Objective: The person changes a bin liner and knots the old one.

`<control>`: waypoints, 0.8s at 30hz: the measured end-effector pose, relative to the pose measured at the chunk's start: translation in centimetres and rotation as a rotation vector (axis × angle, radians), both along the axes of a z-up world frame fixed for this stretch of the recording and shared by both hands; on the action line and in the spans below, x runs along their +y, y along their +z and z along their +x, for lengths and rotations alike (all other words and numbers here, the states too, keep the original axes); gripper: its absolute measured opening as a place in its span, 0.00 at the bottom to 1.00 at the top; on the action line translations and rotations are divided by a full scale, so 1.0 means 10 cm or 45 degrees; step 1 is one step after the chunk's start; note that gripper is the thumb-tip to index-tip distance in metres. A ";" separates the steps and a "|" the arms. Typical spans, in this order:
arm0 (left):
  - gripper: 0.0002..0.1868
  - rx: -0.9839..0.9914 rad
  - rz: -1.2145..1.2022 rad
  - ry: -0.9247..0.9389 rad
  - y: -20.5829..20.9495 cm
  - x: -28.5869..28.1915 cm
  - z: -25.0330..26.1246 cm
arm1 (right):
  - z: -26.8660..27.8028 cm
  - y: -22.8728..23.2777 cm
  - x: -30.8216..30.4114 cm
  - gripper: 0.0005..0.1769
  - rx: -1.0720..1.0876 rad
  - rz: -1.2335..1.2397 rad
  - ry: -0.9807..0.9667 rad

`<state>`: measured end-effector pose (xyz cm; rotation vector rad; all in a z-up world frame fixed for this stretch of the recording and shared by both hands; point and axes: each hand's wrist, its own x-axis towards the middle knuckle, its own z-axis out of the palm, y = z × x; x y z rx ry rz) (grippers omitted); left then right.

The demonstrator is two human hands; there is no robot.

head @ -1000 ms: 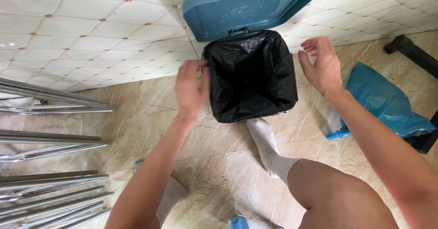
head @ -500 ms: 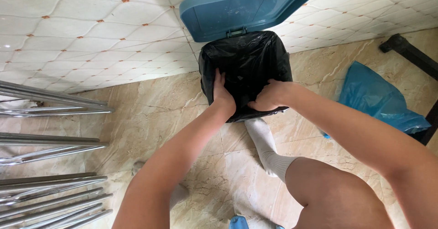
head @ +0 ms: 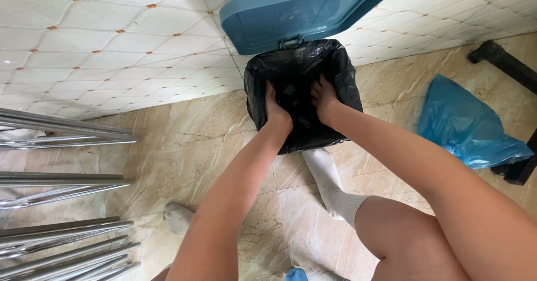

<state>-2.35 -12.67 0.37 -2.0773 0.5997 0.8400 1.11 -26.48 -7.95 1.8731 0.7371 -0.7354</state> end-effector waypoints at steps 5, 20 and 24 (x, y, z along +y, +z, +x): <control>0.41 0.043 -0.014 -0.121 -0.07 0.04 -0.03 | -0.02 0.08 0.08 0.39 -0.002 -0.052 -0.035; 0.43 0.121 -0.161 0.243 -1.61 -0.16 0.25 | -0.12 0.09 0.16 0.35 0.254 0.273 -0.361; 0.41 0.211 -0.203 0.290 -1.15 -0.14 0.18 | -0.06 0.07 0.17 0.39 0.245 0.098 -0.306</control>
